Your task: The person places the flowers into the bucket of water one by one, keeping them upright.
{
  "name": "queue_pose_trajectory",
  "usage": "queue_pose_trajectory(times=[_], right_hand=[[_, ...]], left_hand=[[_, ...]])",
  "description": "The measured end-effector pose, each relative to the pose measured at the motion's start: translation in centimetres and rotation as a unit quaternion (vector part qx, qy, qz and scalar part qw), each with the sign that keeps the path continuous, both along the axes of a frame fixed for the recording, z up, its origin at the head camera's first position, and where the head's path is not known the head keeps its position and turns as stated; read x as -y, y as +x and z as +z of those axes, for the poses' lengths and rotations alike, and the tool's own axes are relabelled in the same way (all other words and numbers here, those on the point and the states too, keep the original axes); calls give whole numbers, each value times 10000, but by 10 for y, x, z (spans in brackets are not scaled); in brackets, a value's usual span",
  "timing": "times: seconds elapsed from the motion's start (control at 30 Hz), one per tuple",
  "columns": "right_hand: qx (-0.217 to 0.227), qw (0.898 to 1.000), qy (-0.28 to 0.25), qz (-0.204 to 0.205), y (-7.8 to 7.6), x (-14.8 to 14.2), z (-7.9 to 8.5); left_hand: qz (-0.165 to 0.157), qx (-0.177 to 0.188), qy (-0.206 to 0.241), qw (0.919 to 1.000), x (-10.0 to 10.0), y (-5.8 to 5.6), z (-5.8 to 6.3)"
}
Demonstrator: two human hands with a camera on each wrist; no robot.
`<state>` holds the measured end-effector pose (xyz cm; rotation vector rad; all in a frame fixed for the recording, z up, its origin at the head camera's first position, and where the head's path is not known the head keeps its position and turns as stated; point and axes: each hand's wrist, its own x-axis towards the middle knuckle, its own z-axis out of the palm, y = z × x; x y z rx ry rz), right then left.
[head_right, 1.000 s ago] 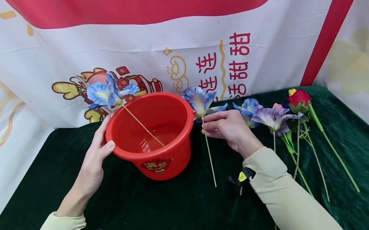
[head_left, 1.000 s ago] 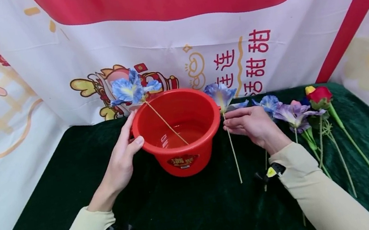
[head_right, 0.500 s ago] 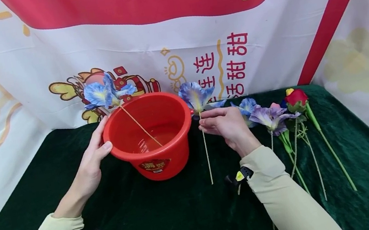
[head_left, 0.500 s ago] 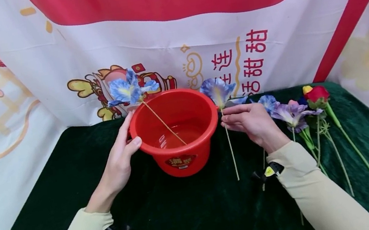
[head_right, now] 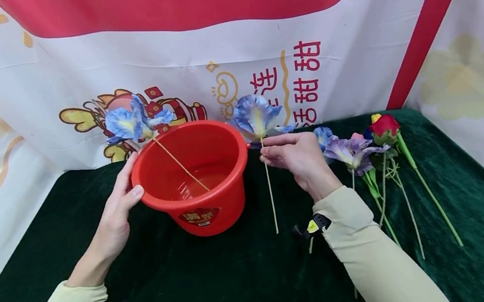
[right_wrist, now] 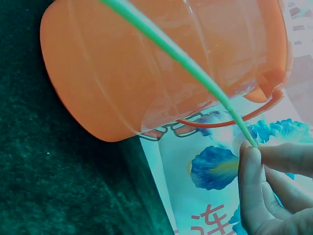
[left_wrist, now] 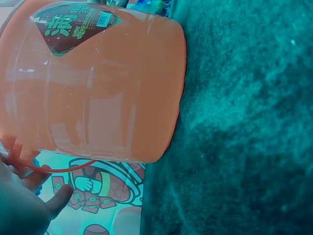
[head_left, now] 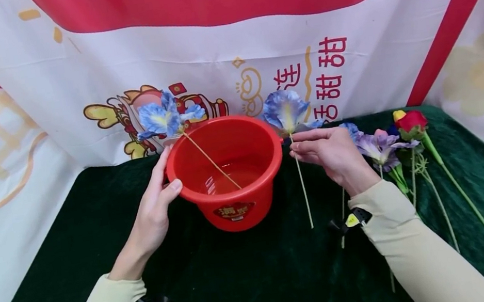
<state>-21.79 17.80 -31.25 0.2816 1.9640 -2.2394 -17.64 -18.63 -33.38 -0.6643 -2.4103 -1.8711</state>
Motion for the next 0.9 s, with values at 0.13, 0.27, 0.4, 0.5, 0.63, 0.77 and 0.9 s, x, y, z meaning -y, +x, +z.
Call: queue_pose_trajectory(times=[0.13, 0.27, 0.4, 0.5, 0.63, 0.77, 0.9], right_hand=[[-90, 9999, -110, -63, -1, 0, 2], [-182, 9995, -204, -124, 0, -3, 6], [-175, 9994, -276, -96, 1, -4, 13], [-160, 9995, -252, -103, 1, -4, 21], [-150, 9998, -1, -99, -2, -2, 33], [-191, 9997, 143, -7, -7, 0, 47], [-235, 9994, 224, 94, -11, 1, 60]], left_hand=[[7, 24, 40, 10000, 1, 0, 1], [-10, 17, 44, 10000, 1, -1, 0], [7, 16, 24, 10000, 1, -1, -1], [22, 10, -13, 10000, 1, -1, -1], [42, -5, -36, 10000, 0, -1, -1], [41, -15, -20, 10000, 1, -1, -1], [24, 4, 5, 10000, 1, 0, -1]])
